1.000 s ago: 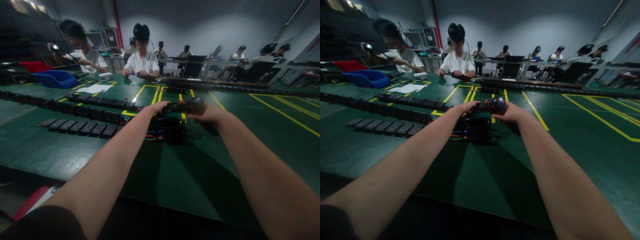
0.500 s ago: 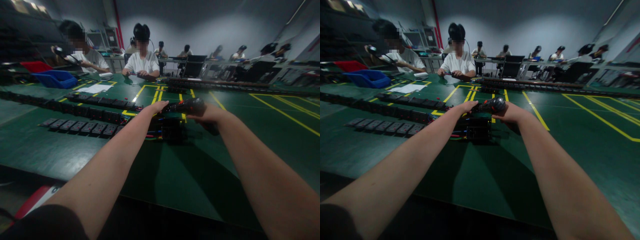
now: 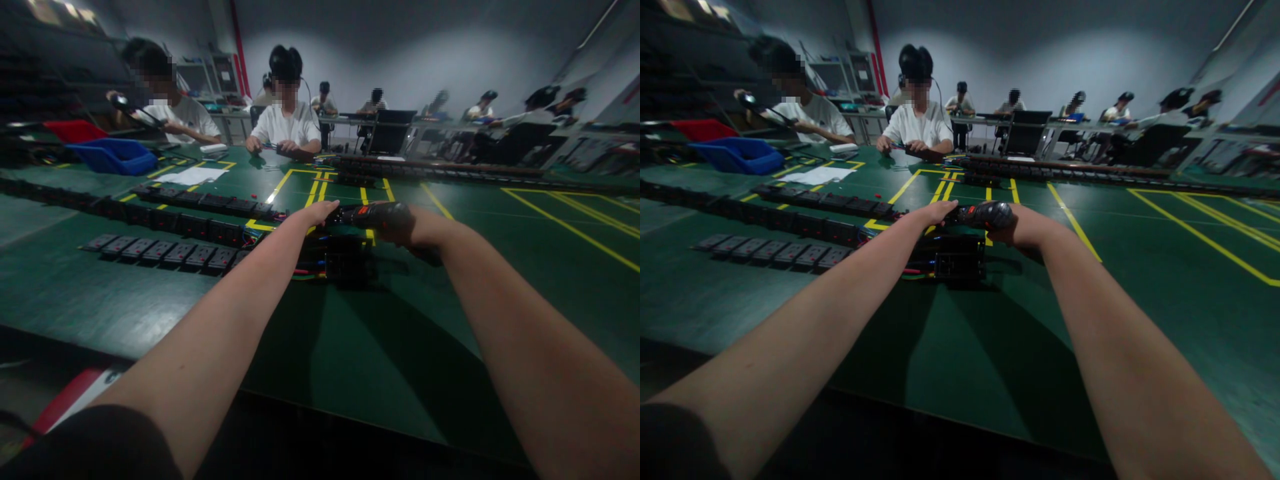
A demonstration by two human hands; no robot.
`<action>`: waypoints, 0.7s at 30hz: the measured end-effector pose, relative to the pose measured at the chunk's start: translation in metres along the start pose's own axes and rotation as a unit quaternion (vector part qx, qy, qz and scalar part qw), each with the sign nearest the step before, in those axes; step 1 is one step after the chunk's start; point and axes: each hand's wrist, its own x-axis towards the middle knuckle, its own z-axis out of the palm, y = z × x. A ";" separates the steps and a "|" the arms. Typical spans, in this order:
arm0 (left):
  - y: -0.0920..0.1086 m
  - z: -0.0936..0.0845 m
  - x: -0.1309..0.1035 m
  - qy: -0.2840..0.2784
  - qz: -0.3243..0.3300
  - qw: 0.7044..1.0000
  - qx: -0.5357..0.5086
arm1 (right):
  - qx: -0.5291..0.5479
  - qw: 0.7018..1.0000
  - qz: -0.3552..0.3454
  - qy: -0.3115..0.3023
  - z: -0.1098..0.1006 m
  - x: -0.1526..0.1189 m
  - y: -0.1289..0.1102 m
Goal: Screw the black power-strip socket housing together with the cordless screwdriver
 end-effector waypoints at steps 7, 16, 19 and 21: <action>0.007 0.001 -0.008 0.022 -0.021 1.000 0.006 | -0.085 0.995 -0.031 -0.043 -0.004 -0.002 -0.005; 0.009 0.000 -0.009 0.015 -0.026 0.999 -0.012 | -0.090 0.993 -0.032 -0.072 -0.002 0.000 -0.005; 0.011 0.000 -0.010 0.012 -0.029 0.999 -0.011 | -0.084 0.994 -0.030 -0.069 -0.002 0.001 -0.004; 0.012 0.000 -0.011 0.009 -0.031 0.999 -0.009 | -0.073 0.995 -0.033 -0.060 -0.002 0.001 -0.006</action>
